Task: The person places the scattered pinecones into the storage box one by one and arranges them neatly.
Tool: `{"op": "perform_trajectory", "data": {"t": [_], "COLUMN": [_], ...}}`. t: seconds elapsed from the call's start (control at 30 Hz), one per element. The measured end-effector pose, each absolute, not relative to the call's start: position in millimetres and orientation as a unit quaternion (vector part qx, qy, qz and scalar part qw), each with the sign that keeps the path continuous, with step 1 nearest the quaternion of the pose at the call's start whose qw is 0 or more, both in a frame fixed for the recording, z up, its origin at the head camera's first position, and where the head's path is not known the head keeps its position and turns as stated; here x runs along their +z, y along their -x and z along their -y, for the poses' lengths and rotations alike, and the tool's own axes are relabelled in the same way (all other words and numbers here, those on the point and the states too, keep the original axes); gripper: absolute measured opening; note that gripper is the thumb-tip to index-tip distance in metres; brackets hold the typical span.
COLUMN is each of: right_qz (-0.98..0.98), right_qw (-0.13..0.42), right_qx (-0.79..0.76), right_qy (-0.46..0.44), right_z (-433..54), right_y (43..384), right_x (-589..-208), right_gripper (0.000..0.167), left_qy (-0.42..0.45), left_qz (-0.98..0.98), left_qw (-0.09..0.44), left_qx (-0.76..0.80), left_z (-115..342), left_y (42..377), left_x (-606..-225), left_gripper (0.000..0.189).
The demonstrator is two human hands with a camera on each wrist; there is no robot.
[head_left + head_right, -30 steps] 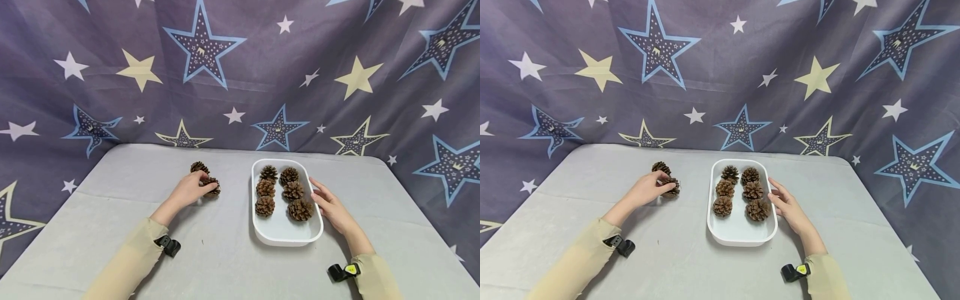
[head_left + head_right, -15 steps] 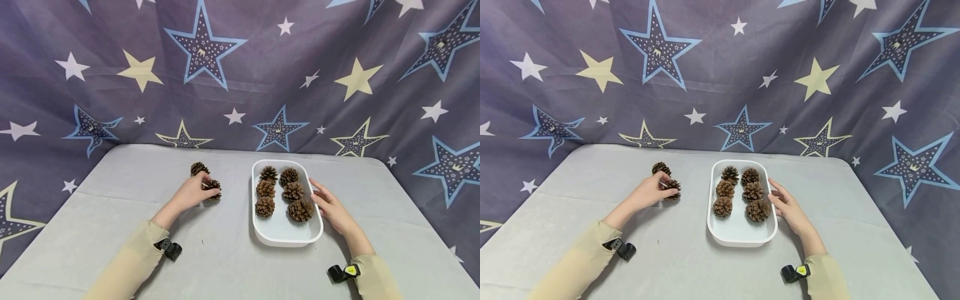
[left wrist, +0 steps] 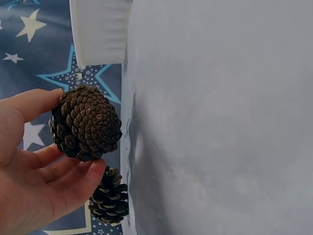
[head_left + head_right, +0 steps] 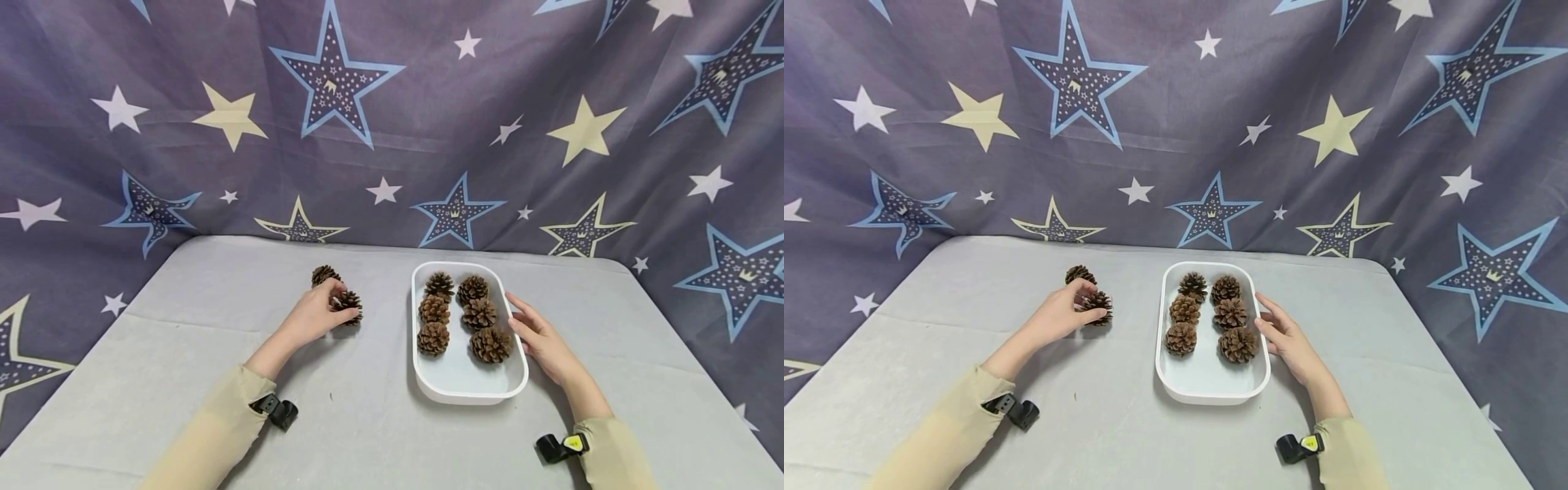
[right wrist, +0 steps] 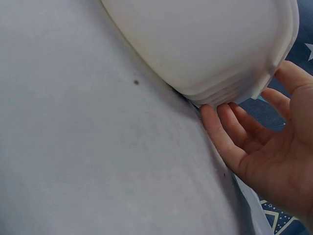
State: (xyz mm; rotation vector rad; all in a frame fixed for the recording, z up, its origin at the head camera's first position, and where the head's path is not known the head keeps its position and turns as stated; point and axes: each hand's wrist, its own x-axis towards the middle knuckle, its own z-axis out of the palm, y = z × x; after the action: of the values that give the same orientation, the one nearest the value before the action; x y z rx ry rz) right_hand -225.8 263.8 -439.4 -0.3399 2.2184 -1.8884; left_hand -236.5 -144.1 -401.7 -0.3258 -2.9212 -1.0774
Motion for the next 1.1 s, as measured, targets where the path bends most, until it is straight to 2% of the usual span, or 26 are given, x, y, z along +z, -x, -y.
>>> {"op": "perform_trajectory", "data": {"t": [0.57,1.1], "right_qz": [-0.752,-0.754], "right_qw": [0.104,0.102], "right_qx": [-0.641,-0.639], "right_qy": [0.112,0.109], "right_z": [-263,-263], "right_y": [225,226], "right_x": [-439,-438], "right_gripper": [0.056,0.055], "left_qy": [0.118,0.145], "left_qz": [0.916,0.904], "left_qw": [0.043,0.031], "left_qx": [-0.380,-0.400], "left_z": [128,106], "left_y": [225,219], "left_x": [-390,-381], "left_gripper": [0.053,0.053]}}
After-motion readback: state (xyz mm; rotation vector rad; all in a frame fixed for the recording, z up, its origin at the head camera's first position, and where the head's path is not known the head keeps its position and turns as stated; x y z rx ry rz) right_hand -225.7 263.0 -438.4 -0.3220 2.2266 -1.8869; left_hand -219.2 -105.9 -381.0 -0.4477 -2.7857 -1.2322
